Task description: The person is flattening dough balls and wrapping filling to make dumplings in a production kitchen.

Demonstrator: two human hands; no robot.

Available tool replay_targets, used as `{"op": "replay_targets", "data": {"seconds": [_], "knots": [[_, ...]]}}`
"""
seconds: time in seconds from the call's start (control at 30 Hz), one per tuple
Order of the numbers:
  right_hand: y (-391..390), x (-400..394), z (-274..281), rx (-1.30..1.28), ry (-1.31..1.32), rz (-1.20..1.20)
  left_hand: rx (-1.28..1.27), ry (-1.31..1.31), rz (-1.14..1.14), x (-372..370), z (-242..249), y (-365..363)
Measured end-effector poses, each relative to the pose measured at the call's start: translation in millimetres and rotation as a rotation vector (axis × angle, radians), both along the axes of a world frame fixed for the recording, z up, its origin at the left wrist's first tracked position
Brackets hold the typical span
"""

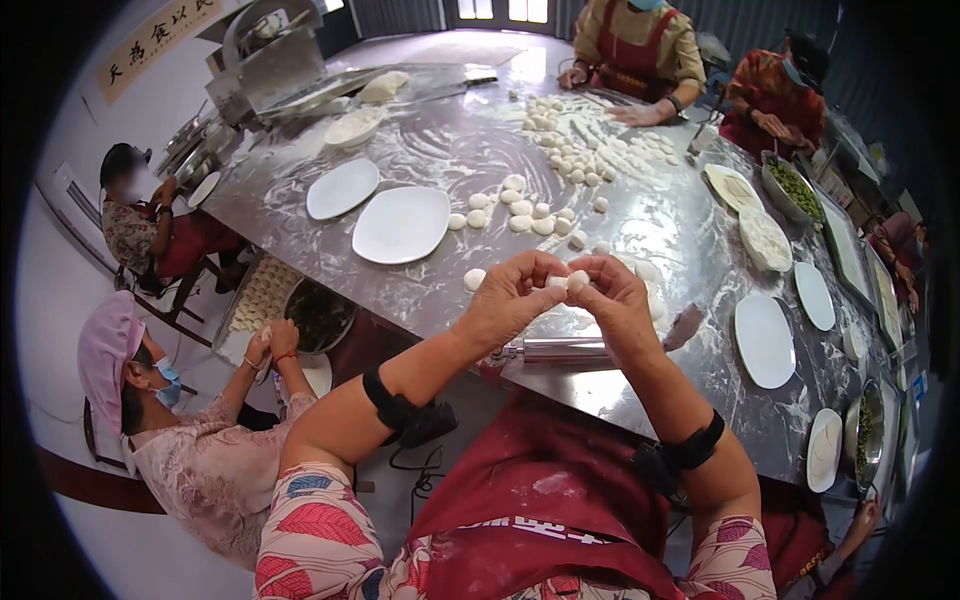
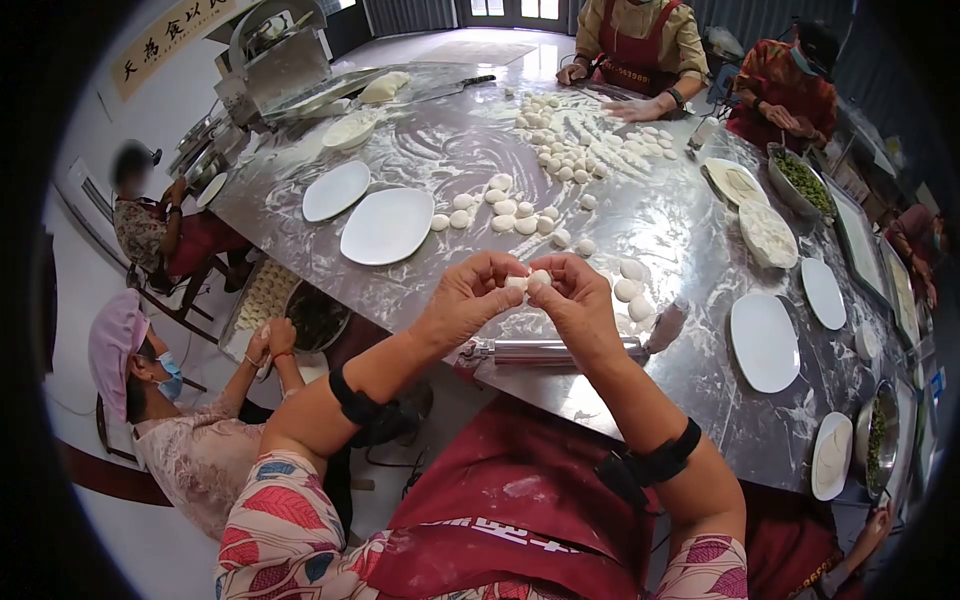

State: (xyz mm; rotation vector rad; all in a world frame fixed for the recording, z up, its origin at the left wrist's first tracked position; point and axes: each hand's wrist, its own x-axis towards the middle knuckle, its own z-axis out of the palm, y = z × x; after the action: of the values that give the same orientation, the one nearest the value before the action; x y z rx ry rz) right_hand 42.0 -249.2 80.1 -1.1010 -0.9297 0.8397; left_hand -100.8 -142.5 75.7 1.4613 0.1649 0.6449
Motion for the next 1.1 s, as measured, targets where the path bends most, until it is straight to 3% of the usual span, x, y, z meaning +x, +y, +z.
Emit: {"op": "replay_targets", "data": {"seconds": [0.17, 0.27, 0.37, 0.57, 0.7, 0.8, 1.1], "knots": [[4.2, 14.6, -8.1, -0.007, 0.114, 0.055, -0.186, 0.051, 0.034, -7.4, 4.8, 10.3], [2.9, 24.1, -11.7, -0.064, 0.229, 0.047, -0.369, -0.038, 0.203, -26.6, 28.7, 37.2], [0.5, 33.9, -16.0, -0.09, 0.523, 0.109, -0.366, 0.062, 0.271, -33.0, 18.8, 43.8], [-8.3, 32.6, -18.3, -0.086, 0.486, 0.117, -0.189, 0.354, 0.332, -64.1, -6.9, 63.8], [-16.1, 37.0, -16.1, -0.126, 0.517, 0.064, -0.131, 0.762, 0.21, -84.5, -36.2, 78.0], [-17.8, 39.4, -20.1, -0.106, 0.526, 0.078, -0.031, 0.836, 0.211, -71.4, -42.0, 69.3], [-9.4, 50.4, -28.1, -0.088, 0.568, 0.049, 0.0, 0.545, -0.023, 57.2, -65.6, 71.5]]}}
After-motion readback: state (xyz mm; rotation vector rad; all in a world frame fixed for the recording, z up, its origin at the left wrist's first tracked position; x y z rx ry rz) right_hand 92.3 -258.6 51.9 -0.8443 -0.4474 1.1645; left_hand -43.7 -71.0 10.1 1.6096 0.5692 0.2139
